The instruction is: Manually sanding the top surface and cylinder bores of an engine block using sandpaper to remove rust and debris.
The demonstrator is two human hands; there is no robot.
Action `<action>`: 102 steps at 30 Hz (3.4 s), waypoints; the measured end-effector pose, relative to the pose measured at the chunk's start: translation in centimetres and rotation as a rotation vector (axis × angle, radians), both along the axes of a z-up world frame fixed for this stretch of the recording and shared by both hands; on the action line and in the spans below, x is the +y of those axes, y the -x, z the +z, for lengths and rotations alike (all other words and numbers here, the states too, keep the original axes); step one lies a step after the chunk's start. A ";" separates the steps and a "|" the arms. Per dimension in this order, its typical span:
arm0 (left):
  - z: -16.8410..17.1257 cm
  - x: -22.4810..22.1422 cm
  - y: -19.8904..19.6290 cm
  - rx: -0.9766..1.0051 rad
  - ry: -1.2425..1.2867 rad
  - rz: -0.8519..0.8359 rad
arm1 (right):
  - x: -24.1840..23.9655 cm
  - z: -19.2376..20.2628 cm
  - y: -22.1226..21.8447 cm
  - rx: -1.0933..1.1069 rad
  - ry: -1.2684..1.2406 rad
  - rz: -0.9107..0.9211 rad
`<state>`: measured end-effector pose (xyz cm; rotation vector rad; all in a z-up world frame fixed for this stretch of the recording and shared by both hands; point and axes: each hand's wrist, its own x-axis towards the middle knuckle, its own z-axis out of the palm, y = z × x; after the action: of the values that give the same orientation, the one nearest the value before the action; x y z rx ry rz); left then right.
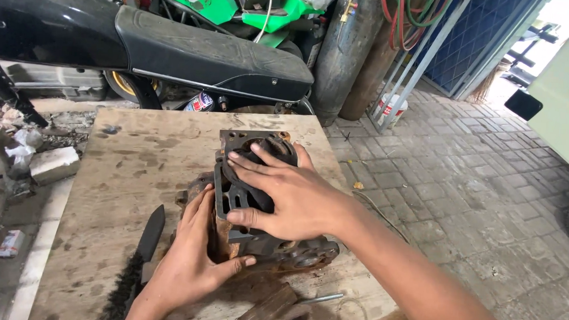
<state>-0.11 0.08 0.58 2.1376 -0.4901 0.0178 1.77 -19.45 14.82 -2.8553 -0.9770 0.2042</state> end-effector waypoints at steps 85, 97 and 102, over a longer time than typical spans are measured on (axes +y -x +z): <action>1.2 -0.1 -1.1 0.314 -0.162 -0.033 | 0.4 -1.3 -5.4 -0.288 -0.484 -0.132; -2.0 -0.2 -1.7 0.122 -0.162 0.077 | 0.9 -3.3 -9.7 -0.350 -0.448 -0.091; -1.4 0.0 -2.0 0.291 -0.159 0.107 | -2.2 -1.4 -11.9 -0.248 -1.100 -0.690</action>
<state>1.85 0.07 -0.82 2.2708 -0.2125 -0.2764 13.71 -21.66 13.42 -1.9849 0.0154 -0.5739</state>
